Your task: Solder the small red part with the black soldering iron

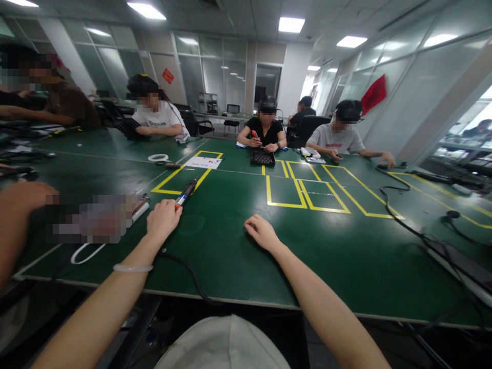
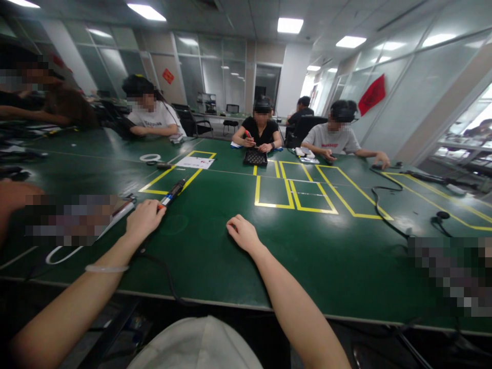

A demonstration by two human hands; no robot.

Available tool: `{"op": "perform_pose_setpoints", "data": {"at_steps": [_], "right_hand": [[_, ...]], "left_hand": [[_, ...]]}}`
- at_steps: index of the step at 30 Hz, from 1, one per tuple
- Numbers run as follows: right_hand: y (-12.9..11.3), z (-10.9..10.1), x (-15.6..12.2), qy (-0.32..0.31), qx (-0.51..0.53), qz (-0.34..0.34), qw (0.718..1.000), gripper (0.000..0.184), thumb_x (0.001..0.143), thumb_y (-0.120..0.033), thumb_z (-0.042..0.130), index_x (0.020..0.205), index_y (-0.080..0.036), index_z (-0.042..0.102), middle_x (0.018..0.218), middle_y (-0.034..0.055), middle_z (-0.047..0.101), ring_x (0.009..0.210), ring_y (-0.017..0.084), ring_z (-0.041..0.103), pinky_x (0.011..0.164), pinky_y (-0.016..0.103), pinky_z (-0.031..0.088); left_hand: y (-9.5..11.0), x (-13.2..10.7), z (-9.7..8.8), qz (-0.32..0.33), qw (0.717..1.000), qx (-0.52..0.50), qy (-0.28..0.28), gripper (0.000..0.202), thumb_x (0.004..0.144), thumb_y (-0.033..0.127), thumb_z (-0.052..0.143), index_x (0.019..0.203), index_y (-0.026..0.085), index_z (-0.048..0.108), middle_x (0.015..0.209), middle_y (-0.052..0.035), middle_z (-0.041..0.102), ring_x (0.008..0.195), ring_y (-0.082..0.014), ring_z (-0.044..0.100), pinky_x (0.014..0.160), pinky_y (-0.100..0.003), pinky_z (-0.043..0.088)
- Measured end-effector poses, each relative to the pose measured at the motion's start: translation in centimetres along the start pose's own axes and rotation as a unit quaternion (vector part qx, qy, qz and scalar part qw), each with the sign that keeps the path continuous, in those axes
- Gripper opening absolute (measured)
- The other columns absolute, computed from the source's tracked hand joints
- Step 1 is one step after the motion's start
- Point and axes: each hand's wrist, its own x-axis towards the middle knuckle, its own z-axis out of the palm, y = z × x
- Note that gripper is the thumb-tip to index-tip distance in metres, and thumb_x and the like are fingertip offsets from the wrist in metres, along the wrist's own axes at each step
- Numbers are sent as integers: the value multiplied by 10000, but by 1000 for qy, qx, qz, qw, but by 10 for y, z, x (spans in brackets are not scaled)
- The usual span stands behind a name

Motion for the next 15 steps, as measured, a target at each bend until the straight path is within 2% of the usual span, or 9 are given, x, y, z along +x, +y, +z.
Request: {"op": "perform_pose_setpoints", "data": {"at_steps": [2,4,6,9,11,15], "right_hand": [[0,0,1,7,11,-1,1000,142,944,-233,522,914,-190,654,866,11,556,734,120,527,700,245,390],[-1,0,1,18,30,-3,999,140,937,-225,527,909,-183,657,855,15,565,738,124,531,706,248,399],[0,1,2,28,62,2,998,133,925,-224,538,902,-177,660,844,16,588,729,123,536,702,248,411],[2,3,2,12,156,41,987,147,916,-256,539,927,-170,659,813,12,631,661,108,551,648,235,433],[4,5,3,-10,229,78,970,190,916,-314,535,949,-166,650,780,8,648,591,95,550,577,220,433],[7,7,5,-34,340,113,933,306,883,-457,567,909,-158,626,742,18,667,532,88,556,474,197,409]], "left_hand": [[3,1,-3,6,999,-26,31,451,953,424,312,1154,141,599,1153,-175,623,1050,-325,581,828,-411,474],[13,0,-7,23,995,-95,32,439,953,438,331,1165,162,599,1109,-136,661,1006,-293,611,833,-386,471],[29,-5,-10,70,978,-194,-10,422,941,466,379,1141,183,619,1034,-85,698,938,-248,638,819,-342,475],[64,-18,-11,194,931,-299,-76,419,917,504,452,1088,195,678,1021,-52,717,912,-205,643,813,-292,473],[90,-29,-10,264,910,-305,-94,420,924,504,462,1089,209,711,1037,-52,710,905,-193,636,798,-278,466],[127,-48,-7,349,902,-241,-77,415,971,489,416,1176,267,700,928,-40,672,841,-169,616,711,-254,433]]}}
